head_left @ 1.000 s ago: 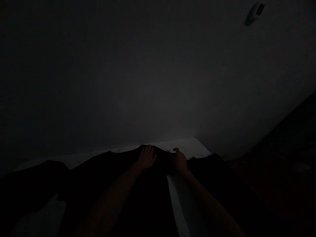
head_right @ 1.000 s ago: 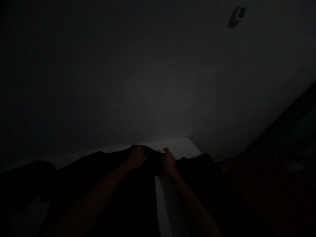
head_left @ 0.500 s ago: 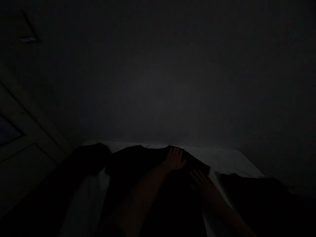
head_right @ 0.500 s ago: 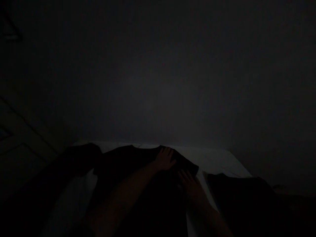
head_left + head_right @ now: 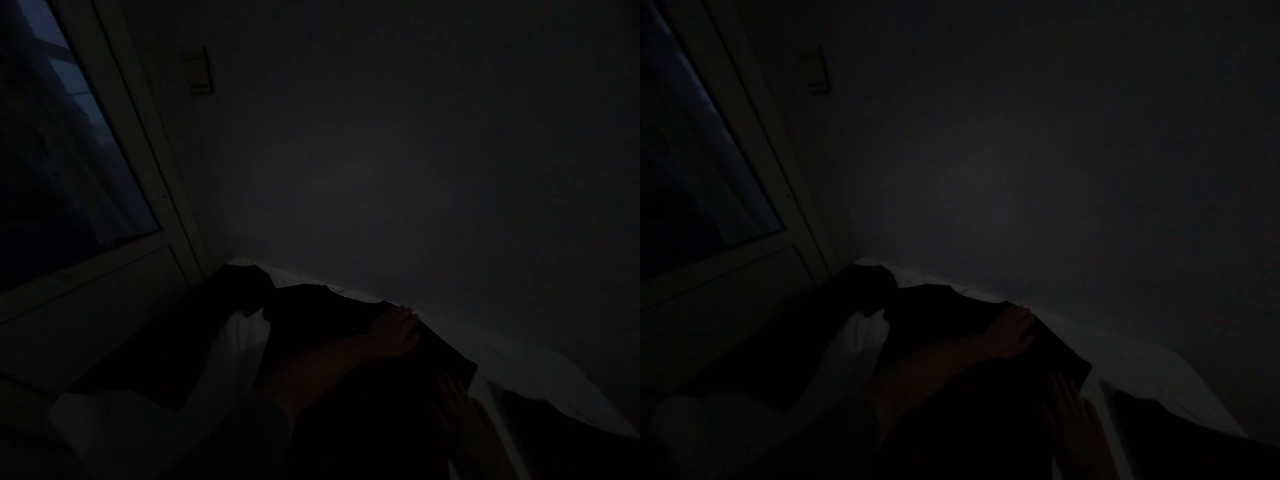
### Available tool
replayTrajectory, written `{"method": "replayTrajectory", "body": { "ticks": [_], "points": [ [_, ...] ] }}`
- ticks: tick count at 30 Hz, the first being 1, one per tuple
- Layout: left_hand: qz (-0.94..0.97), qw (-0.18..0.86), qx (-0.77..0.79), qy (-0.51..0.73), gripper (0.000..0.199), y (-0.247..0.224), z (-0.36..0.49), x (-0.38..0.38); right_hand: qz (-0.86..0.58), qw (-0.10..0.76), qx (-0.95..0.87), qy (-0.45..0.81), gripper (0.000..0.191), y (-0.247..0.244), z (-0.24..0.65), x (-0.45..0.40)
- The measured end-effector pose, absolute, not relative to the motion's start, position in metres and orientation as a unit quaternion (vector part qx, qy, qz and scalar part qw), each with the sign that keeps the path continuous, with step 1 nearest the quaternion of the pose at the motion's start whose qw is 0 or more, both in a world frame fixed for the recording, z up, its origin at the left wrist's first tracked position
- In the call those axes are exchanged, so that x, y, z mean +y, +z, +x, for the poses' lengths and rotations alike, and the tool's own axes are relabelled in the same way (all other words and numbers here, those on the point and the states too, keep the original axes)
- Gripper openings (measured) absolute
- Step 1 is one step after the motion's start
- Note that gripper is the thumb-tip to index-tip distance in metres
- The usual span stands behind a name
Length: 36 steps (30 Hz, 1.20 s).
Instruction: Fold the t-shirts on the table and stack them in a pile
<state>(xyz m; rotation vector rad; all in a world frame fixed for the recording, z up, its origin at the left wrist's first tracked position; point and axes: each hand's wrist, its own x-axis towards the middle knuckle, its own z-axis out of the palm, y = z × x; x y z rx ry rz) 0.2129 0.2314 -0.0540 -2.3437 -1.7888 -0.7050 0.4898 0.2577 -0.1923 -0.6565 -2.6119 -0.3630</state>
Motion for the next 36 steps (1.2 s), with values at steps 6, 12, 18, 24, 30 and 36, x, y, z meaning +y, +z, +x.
{"method": "replayTrajectory", "body": {
  "ticks": [6, 12, 18, 24, 30, 36],
  "points": [
    [-0.790, 0.023, -0.572, -0.221, 0.051, -0.044, 0.161, 0.060, -0.266, 0.176, -0.943, -0.093, 0.051, -0.181, 0.488, 0.261],
    [-0.512, 0.057, -0.813, -0.272, 0.036, -0.044, 0.040, -0.076, -0.412, 0.236, -0.880, 0.017, 0.068, -0.142, 0.460, 0.236],
    [-0.488, 0.106, -0.828, -0.254, 0.032, -0.072, 0.070, -0.190, -0.248, 0.235, -0.936, 0.085, 0.066, -0.089, 0.383, 0.120],
    [-0.442, 0.077, -0.876, -0.175, 0.024, -0.089, 0.159, -0.235, -0.002, 0.020, -0.981, 0.191, 0.078, -0.079, 0.331, -0.023],
    [-0.366, 0.019, -0.899, -0.240, 0.026, -0.111, 0.166, -0.235, 0.045, -0.039, -0.972, 0.227, 0.073, -0.061, 0.320, -0.030],
    [-0.323, -0.091, -0.909, -0.249, 0.035, -0.116, 0.167, -0.236, -0.084, 0.027, -0.971, 0.221, 0.051, 0.006, 0.202, 0.037]
  ]
}}
